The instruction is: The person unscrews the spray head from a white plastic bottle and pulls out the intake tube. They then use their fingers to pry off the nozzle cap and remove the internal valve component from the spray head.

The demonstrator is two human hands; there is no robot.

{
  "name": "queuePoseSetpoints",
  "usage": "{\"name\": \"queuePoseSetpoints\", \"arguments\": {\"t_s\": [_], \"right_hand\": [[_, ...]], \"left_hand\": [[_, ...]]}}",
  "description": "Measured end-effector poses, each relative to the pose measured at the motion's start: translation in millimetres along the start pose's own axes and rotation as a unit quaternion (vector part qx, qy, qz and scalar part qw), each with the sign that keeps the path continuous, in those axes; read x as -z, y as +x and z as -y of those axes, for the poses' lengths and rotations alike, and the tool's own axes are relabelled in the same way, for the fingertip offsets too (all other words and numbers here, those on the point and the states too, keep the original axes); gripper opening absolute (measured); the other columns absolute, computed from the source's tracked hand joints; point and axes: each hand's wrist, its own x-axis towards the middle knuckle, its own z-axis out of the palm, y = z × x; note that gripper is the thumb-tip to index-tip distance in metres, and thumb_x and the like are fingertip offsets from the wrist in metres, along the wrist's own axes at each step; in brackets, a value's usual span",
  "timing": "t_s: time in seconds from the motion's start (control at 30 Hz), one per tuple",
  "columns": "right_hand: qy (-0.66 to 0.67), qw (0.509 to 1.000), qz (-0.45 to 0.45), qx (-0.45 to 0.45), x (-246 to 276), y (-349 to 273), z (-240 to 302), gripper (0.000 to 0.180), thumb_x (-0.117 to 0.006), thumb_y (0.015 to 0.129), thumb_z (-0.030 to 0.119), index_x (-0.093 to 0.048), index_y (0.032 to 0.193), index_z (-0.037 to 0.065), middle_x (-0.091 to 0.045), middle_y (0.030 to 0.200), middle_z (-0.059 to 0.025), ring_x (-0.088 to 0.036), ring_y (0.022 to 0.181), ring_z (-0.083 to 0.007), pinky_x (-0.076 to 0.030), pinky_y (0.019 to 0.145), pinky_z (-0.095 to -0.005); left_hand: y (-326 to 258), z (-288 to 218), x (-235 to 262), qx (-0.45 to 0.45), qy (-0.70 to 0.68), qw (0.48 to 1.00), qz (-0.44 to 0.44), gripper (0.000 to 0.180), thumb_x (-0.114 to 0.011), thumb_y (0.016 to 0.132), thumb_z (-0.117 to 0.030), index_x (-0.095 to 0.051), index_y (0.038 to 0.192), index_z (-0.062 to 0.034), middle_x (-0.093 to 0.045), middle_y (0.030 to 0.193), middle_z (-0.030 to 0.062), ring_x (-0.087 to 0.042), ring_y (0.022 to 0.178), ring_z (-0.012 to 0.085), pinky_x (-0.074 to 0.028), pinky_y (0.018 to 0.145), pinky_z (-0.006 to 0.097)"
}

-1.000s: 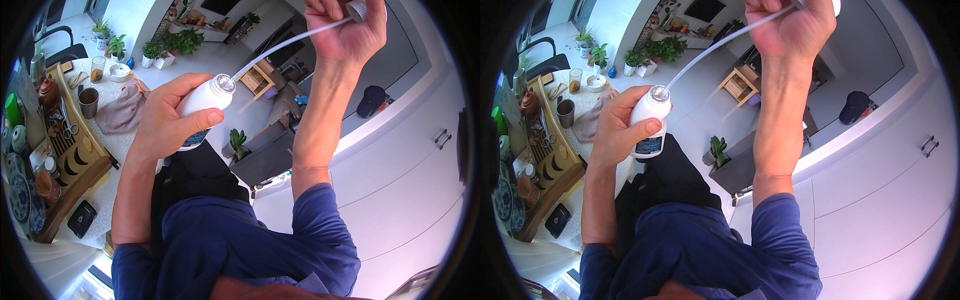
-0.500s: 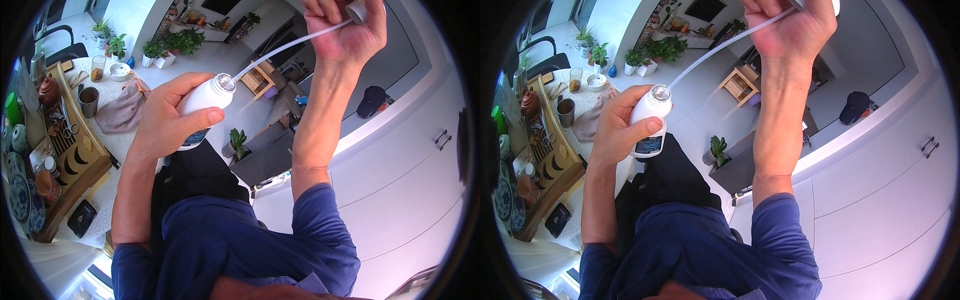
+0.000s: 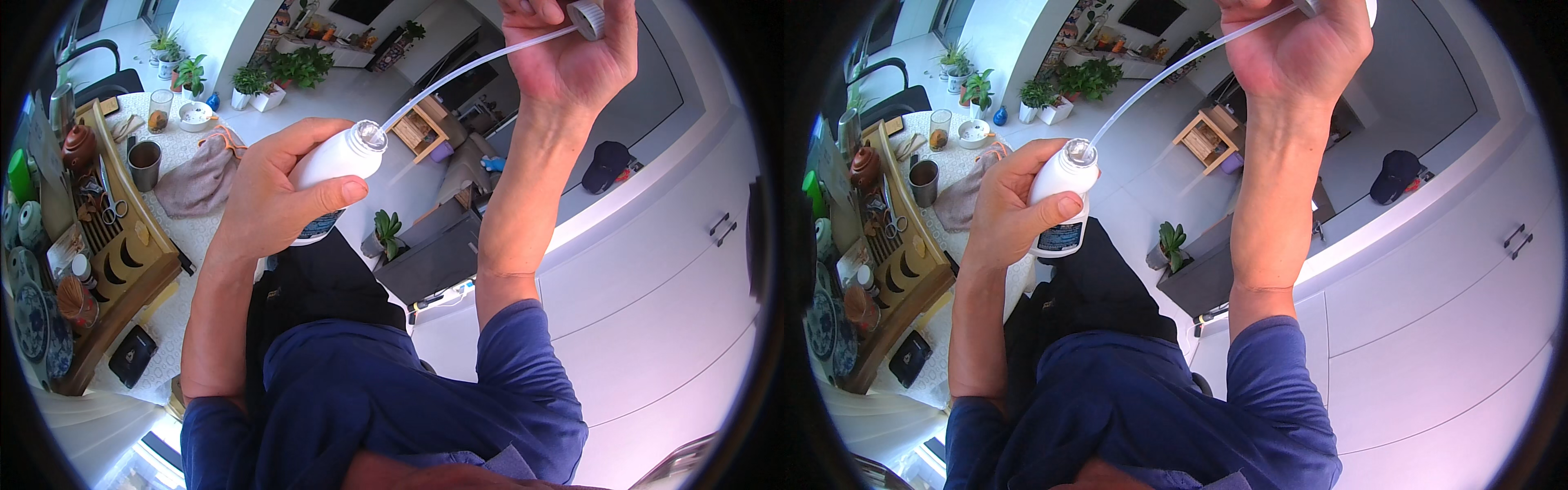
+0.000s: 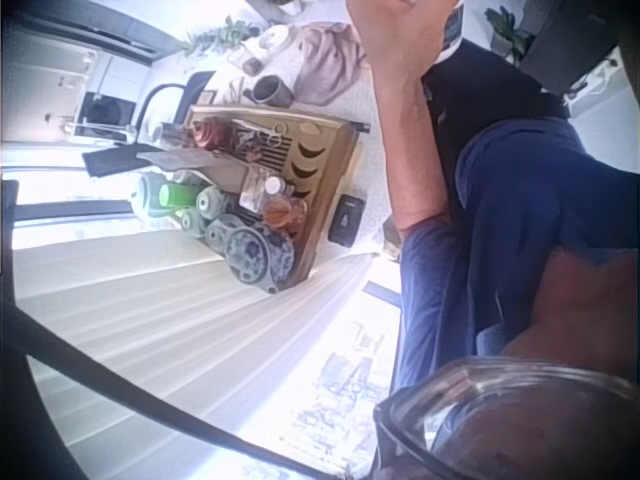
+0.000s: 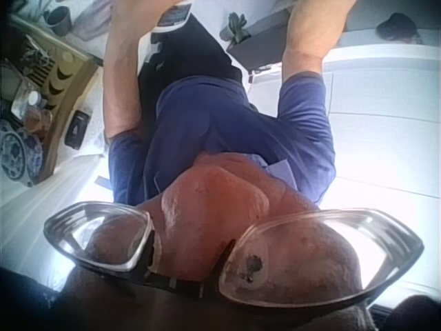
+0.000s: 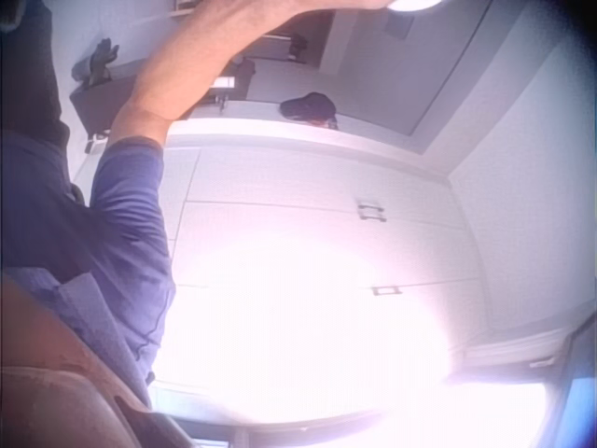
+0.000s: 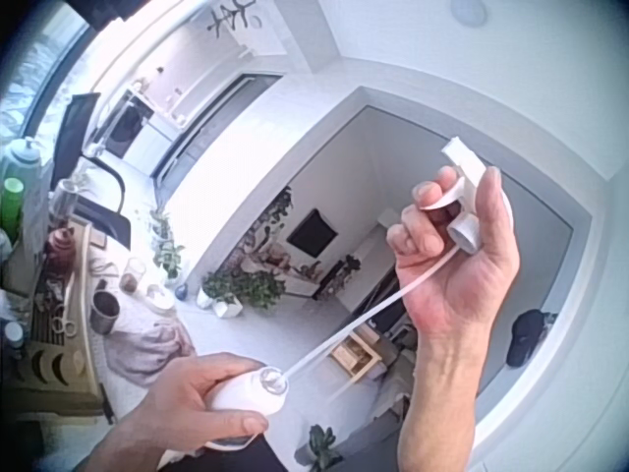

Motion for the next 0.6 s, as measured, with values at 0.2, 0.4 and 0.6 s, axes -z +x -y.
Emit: {"name": "queuePoseSetpoints", "arguments": {"t_s": [0.2,0.4,0.6], "right_hand": [[-0.016,0.999,0.011,-0.046,17,3,0,0.036,-0.063,0.092,0.039,-0.058,0.078,0.006,-0.044,0.057,0.0006,-0.029,0.045,-0.0093,-0.025,0.047,-0.0263],[-0.028,0.998,-0.053,-0.011,9,3,0,0.037,-0.062,0.092,0.039,-0.056,0.077,0.007,-0.043,0.056,0.0007,-0.028,0.044,-0.0096,-0.024,0.046,-0.0263],[-0.061,0.997,-0.040,0.007,-6,-1,3,0.033,-0.062,0.094,0.037,-0.062,0.089,0.004,-0.058,0.070,-0.0048,-0.037,0.047,-0.0098,-0.031,0.050,-0.0252]], "left_hand": [[0,0,0,-0.002,0.003,1.000,-0.001,0.053,-0.079,0.081,-0.014,-0.058,0.128,0.0024,-0.068,0.109,0.0087,-0.064,0.098,0.0126,-0.052,0.086,0.028],[0,1,0,-0.004,0.005,1.000,0.003,0.053,-0.079,0.082,-0.014,-0.058,0.127,0.0025,-0.067,0.109,0.0080,-0.063,0.097,0.0118,-0.052,0.085,0.028],[0,0,0,-0.002,0.004,1.000,0.002,0.053,-0.079,0.082,-0.013,-0.057,0.128,0.0028,-0.066,0.109,0.0070,-0.062,0.097,0.0116,-0.052,0.086,0.028]]}}
